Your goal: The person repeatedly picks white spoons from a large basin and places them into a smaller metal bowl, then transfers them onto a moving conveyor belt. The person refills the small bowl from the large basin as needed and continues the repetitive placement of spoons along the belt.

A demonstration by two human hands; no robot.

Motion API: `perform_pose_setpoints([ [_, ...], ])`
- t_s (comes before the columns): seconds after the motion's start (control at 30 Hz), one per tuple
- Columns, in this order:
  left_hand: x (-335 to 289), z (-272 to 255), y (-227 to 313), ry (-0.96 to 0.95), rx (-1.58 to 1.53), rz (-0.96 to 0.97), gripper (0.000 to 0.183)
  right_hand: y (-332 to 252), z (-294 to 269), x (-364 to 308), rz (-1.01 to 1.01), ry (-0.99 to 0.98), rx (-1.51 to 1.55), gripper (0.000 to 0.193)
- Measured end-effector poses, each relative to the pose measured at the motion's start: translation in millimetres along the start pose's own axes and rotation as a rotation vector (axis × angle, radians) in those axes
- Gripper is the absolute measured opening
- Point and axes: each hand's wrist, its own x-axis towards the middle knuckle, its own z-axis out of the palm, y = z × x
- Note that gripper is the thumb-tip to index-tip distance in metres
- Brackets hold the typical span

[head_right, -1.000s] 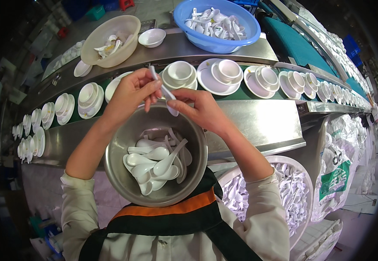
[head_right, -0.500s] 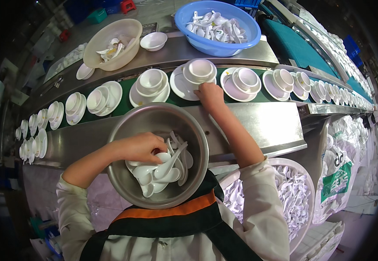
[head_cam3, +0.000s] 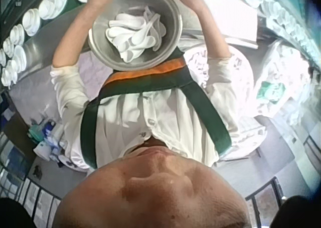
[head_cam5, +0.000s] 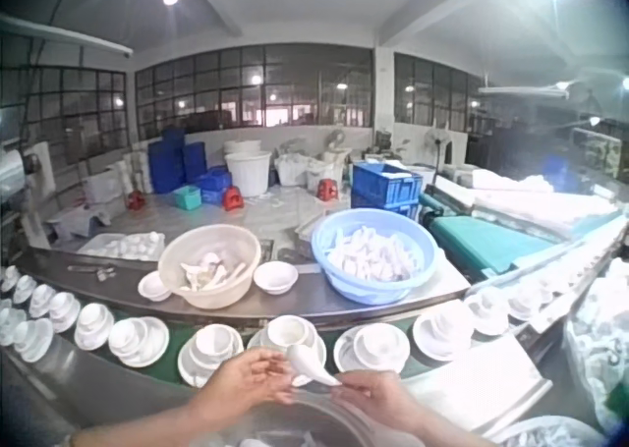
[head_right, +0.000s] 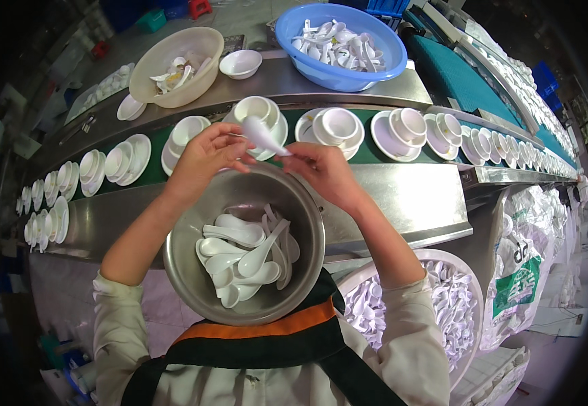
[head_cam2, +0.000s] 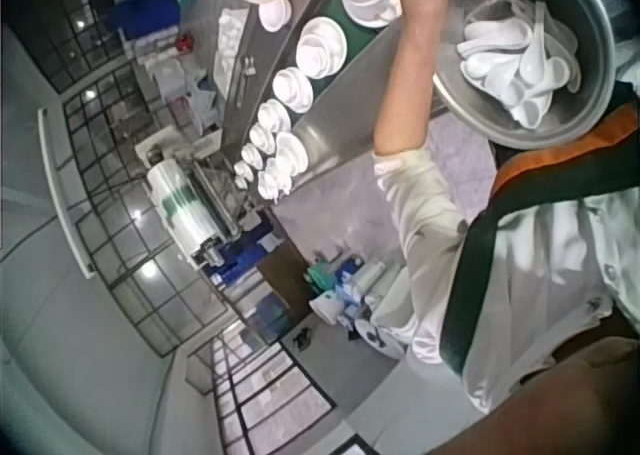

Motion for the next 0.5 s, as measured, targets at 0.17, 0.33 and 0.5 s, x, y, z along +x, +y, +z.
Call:
perform_pose_setpoints([
  [0.17, -19, 17, -8, -0.217, 0.993, 0.152, 0.035, 79, -27, 3, 0.021, 0.214, -1.033, 0.014],
  [0.33, -40, 40, -23, -0.447, 1.454, 0.211, 0.030, 102, -10, 19, -0.102, 0.269, -1.210, 0.020],
  [0.5, -23, 58, -55, -0.534, 1.433, 0.008, 0.014, 93, -50, 5, -0.197, 0.293, -0.949, 0.028],
])
